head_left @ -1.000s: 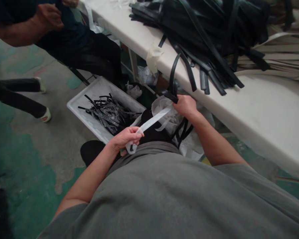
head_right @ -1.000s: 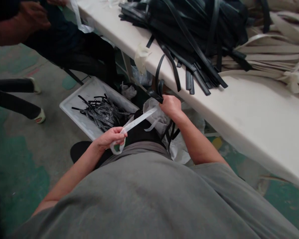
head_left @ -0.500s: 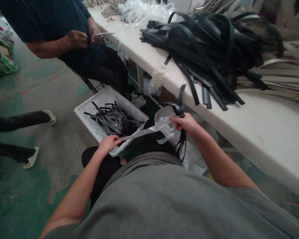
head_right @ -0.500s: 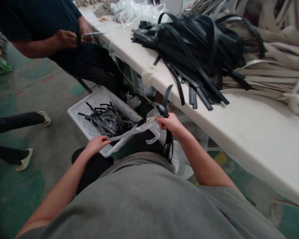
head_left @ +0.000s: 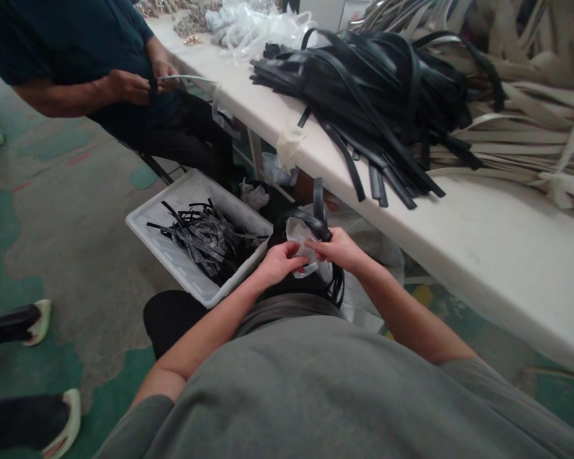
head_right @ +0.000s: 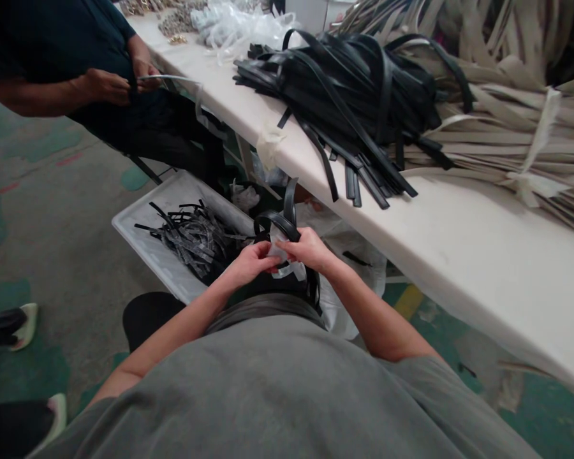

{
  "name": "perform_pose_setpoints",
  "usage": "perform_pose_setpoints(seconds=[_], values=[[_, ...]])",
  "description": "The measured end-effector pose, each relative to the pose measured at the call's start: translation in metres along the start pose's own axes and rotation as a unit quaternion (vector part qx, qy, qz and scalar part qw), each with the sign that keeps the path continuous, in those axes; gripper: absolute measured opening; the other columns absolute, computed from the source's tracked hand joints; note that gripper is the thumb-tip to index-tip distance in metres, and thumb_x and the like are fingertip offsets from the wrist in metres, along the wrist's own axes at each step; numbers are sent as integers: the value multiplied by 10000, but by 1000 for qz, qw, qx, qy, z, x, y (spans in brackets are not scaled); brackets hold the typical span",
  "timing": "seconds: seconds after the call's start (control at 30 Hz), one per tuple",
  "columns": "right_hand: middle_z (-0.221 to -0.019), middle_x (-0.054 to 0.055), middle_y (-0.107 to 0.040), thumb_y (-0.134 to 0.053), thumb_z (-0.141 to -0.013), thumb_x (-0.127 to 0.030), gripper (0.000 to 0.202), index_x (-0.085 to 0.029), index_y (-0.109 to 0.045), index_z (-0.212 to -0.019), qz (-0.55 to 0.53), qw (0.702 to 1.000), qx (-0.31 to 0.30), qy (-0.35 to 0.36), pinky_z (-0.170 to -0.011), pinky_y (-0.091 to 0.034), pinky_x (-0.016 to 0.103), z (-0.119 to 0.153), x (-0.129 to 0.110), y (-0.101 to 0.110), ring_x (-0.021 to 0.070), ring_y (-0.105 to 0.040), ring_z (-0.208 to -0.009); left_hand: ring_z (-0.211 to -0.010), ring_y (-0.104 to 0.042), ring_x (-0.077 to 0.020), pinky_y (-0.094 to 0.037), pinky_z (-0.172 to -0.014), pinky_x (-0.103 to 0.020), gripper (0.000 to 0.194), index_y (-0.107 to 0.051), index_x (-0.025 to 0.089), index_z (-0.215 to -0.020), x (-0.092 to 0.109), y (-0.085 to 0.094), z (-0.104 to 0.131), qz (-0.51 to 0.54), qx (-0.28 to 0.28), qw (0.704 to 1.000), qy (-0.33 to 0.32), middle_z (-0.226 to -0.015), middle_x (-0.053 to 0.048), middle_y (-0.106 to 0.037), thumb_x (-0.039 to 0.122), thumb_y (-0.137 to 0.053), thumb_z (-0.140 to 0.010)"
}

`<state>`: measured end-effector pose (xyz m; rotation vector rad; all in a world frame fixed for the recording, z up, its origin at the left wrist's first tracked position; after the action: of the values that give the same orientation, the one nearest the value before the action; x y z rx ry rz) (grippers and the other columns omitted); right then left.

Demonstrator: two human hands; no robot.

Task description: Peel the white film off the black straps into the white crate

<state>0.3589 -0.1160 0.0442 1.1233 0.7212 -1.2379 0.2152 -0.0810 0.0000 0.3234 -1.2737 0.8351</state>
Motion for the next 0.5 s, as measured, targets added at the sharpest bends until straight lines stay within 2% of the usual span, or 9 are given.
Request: perform_pose_setpoints(seconds=[0.07, 0.13, 0.2, 0.3, 0.4, 0.5], values=[[-459, -14, -541, -697, -674, -541, 410, -163, -553, -608, 51, 999, 10, -4, -410, -352, 223, 0, 5, 12, 99, -458, -402, -571, -579, -111, -482, -582, -240, 211, -673, 131, -794, -4, 6, 2, -21, -8, 1000, 1, -696, -12, -668, 299, -746, -689], [-508, 9, -586, -668, -724, -506, 363, -156, -604, -652, 161, 985, 53, -22, -446, -373, 237, -2, 15, 33, 133, -521, -452, -551, -563, -105, -461, -577, -228, 183, -660, 139, -717, -8, 22, 7, -66, 6, 998, 0, -623, -3, -643, 314, -712, -729], [-596, 57, -652, -641, -770, -471, 329, -144, -674, -744, 297, 947, 103, -61, -505, -406, 262, -6, 31, 59, 191, -608, -554, -548, -561, -106, -448, -574, -221, 215, -656, 148, -679, -11, 43, 16, -112, 49, 992, -4, -602, -8, -641, 343, -678, -768], [-820, 168, -723, -602, -823, -461, 387, -113, -727, -935, 437, 879, 138, -132, -609, -454, 314, -18, 65, 89, 292, -685, -783, -561, -583, -119, -456, -577, -224, 229, -703, 161, -771, -15, 72, 33, -122, 117, 986, -5, -626, -19, -662, 385, -659, -786], [-998, 228, -714, -545, -878, -437, 430, -94, -710, -1079, 477, 852, 122, -178, -667, -467, 337, -33, 103, 92, 322, -683, -921, -564, -599, -130, -463, -572, -230, 260, -717, 164, -876, -17, 88, 47, -89, 146, 985, 0, -633, -18, -674, 396, -672, -767], [-1019, 224, -713, -594, -859, -402, 392, -105, -708, -1088, 476, 855, 77, -191, -656, -458, 318, -42, 128, 72, 299, -688, -907, -560, -607, -137, -466, -570, -238, 265, -706, 158, -858, -19, 94, 55, -76, 147, 986, 1, -627, -20, -679, 404, -665, -766]])
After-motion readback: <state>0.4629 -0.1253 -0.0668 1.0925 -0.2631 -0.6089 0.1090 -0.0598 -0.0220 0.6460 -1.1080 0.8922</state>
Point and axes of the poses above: each hand's wrist, its own z-axis away from the middle knuckle, its own y-axis out of the back of the hand, x = y × z, the point moved 3 cm from there along -z, towards the middle knuckle
